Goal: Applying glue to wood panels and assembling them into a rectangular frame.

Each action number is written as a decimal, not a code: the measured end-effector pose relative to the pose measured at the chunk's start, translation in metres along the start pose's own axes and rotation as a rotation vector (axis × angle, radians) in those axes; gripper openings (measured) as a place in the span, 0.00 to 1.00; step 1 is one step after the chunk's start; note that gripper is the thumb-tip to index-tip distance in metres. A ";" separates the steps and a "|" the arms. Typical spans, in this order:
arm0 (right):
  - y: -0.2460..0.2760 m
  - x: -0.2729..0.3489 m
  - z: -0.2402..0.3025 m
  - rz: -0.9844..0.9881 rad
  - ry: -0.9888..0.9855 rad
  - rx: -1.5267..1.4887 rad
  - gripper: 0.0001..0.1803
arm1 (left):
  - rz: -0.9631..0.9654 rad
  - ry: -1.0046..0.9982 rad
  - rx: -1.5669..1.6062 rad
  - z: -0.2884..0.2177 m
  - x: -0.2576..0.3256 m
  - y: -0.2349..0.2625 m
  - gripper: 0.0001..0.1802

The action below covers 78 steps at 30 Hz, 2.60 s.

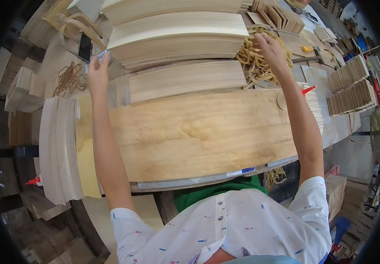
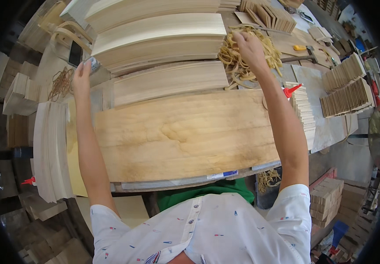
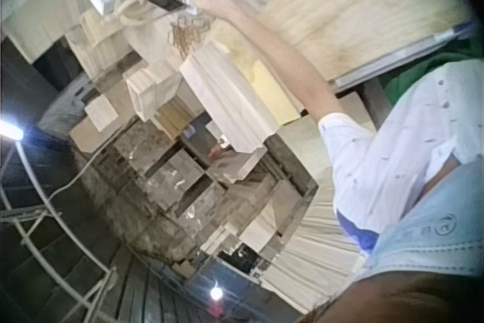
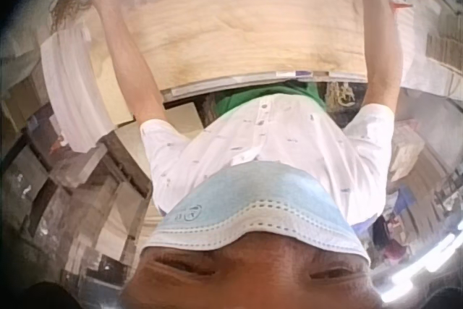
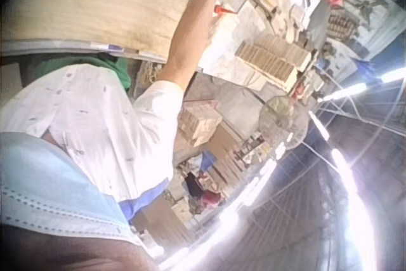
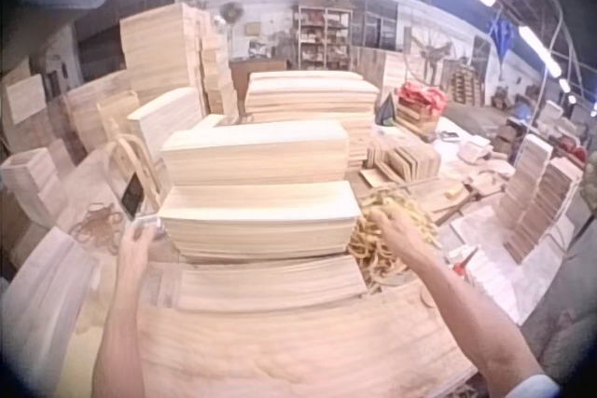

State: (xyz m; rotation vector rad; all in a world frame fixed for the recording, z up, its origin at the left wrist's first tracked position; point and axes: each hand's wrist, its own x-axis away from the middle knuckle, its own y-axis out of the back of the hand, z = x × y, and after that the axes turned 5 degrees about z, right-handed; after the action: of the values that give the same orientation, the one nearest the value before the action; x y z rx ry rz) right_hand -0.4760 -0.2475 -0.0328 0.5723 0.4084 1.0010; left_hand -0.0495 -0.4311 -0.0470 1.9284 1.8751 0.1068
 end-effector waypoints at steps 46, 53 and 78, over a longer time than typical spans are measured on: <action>-0.019 -0.027 0.049 0.292 -0.345 -0.788 0.39 | -0.188 -0.555 -0.344 0.004 -0.020 -0.036 0.51; -0.017 0.001 0.085 0.229 -0.320 -0.688 0.41 | 0.001 -1.012 -0.779 -0.021 0.031 -0.102 0.59; 0.044 0.134 0.041 0.424 0.347 -0.500 0.59 | 1.154 -0.237 -0.481 -0.175 0.108 0.014 0.59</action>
State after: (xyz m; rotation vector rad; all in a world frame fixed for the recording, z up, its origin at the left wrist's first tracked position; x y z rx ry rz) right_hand -0.4173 -0.1233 0.0189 0.0227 0.3274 1.5599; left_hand -0.0913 -0.2815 0.0882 2.2407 0.3473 0.5751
